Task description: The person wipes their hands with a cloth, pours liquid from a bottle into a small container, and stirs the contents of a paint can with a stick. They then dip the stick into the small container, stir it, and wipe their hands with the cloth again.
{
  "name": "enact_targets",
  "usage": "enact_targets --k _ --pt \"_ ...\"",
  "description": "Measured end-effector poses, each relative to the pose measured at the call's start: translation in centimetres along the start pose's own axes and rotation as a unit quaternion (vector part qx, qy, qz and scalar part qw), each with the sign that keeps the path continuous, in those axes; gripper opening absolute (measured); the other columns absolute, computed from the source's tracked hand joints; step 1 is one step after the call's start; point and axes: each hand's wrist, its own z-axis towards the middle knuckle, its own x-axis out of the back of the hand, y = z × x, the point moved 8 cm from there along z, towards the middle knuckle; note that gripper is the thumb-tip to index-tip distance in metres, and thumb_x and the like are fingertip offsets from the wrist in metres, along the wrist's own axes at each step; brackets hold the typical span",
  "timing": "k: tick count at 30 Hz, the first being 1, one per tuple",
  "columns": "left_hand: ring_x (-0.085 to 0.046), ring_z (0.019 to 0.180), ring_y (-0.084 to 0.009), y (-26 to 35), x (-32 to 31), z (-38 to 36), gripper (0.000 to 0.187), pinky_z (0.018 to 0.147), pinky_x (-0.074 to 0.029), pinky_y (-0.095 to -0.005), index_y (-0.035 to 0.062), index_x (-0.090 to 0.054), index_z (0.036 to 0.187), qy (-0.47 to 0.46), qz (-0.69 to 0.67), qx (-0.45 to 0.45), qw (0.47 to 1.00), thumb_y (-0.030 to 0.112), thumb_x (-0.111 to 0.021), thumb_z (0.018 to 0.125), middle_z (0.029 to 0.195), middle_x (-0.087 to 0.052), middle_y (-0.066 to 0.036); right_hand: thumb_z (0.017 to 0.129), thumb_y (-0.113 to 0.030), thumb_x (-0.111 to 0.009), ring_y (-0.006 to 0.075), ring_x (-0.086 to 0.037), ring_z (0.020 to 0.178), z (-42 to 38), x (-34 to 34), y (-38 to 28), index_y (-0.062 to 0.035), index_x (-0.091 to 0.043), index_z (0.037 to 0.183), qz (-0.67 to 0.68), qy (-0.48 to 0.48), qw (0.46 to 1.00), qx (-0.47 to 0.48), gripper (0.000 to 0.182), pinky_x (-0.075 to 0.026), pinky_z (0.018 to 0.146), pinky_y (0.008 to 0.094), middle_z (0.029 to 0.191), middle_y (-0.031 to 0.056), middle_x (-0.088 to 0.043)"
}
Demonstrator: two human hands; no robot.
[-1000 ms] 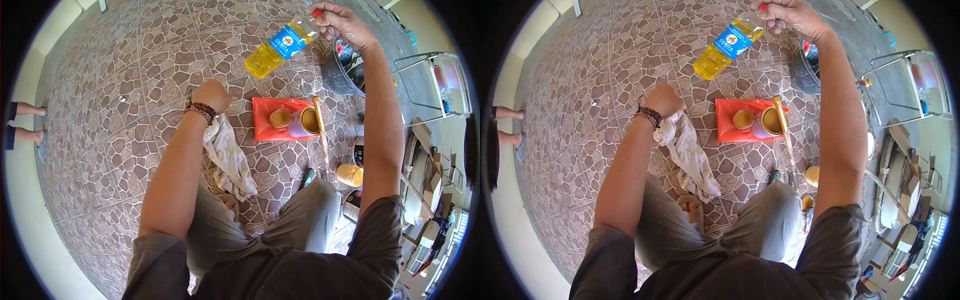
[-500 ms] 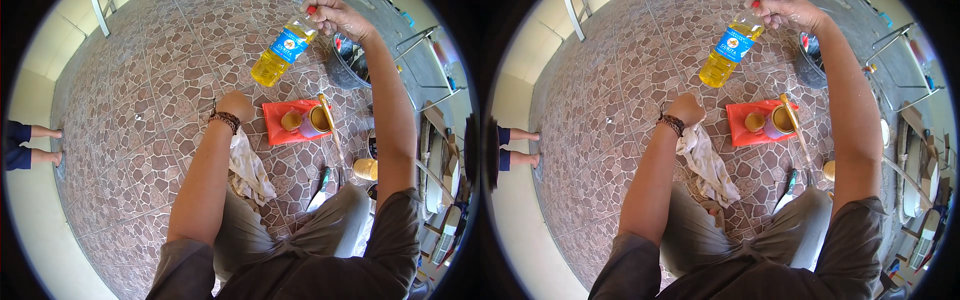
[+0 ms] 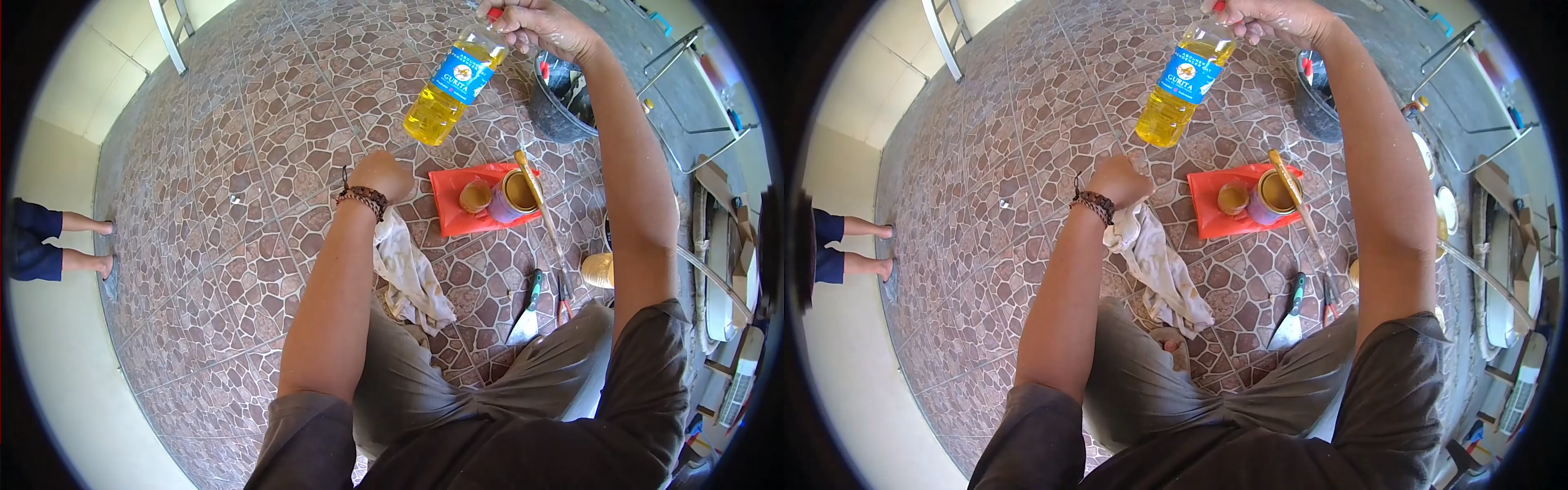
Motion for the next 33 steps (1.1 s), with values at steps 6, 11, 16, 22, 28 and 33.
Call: enact_targets --k 6,11,16,22,28,33 --pt "-0.062 0.104 -0.0359 0.0 0.0 -0.5 0.037 0.089 -0.050 -0.0410 -0.0027 -0.066 0.105 -0.003 -0.005 0.016 1.000 0.023 -0.058 0.078 0.110 -0.063 -0.025 0.087 -0.019 -0.064 0.0079 -0.062 0.063 -0.2 0.1 -0.3 -0.0029 -0.063 0.111 0.025 0.017 0.999 0.011 0.029 -0.052 0.057 0.0206 0.083 0.0011 -0.067" --pt "-0.062 0.105 -0.0352 0.7 -0.1 -0.7 0.038 0.089 -0.050 -0.0409 -0.0032 -0.065 0.106 -0.009 0.017 -0.013 1.000 0.022 -0.057 0.078 0.110 -0.063 -0.025 0.086 -0.017 -0.065 0.0072 -0.061 0.059 -0.1 -0.2 -0.4 -0.0034 -0.064 0.110 0.034 0.004 0.999 0.004 0.028 -0.052 0.057 0.0205 0.081 0.0005 -0.068" --pt "-0.062 0.105 -0.0343 1.0 -0.3 -1.0 0.036 0.090 -0.050 -0.0410 -0.0026 -0.066 0.105 -0.015 0.018 -0.026 0.999 0.022 -0.056 0.080 0.110 -0.064 -0.024 0.085 -0.019 -0.066 0.0067 -0.061 0.060 0.0 -0.7 -0.7 -0.0044 -0.064 0.109 0.014 0.002 1.000 -0.004 0.029 -0.052 0.057 0.0205 0.080 0.0003 -0.067" --pt "-0.062 0.104 -0.0335 0.6 -0.4 -0.9 0.035 0.090 -0.050 -0.0407 -0.0001 -0.067 0.104 -0.028 0.038 -0.045 0.998 0.023 -0.055 0.081 0.111 -0.065 -0.021 0.085 -0.021 -0.065 0.0070 -0.062 0.062 0.4 -0.8 -0.6 -0.0047 -0.063 0.110 0.015 0.002 1.000 0.007 0.029 -0.052 0.057 0.0202 0.081 0.0004 -0.068" --pt "-0.064 0.097 -0.0378 0.3 -0.5 -0.8 0.047 0.084 -0.051 -0.0406 -0.0065 -0.063 0.103 -0.026 -0.004 -0.044 0.999 0.027 -0.065 0.070 0.103 -0.064 -0.028 0.087 -0.023 -0.064 0.0072 -0.063 0.064 0.5 -1.0 -0.6 -0.0043 -0.063 0.112 0.010 0.005 1.000 0.020 0.031 -0.052 0.056 0.0188 0.081 0.0006 -0.068" --pt "-0.061 0.105 -0.0340 0.9 -0.5 -1.6 0.035 0.090 -0.049 -0.0409 -0.0002 -0.067 0.104 -0.056 0.067 -0.075 0.993 0.024 -0.054 0.083 0.109 -0.064 -0.022 0.087 -0.023 -0.064 0.0072 -0.063 0.064 0.5 -0.6 -0.2 -0.0037 -0.062 0.112 0.007 0.005 1.000 0.015 0.031 -0.052 0.055 0.0187 0.082 0.0006 -0.067"
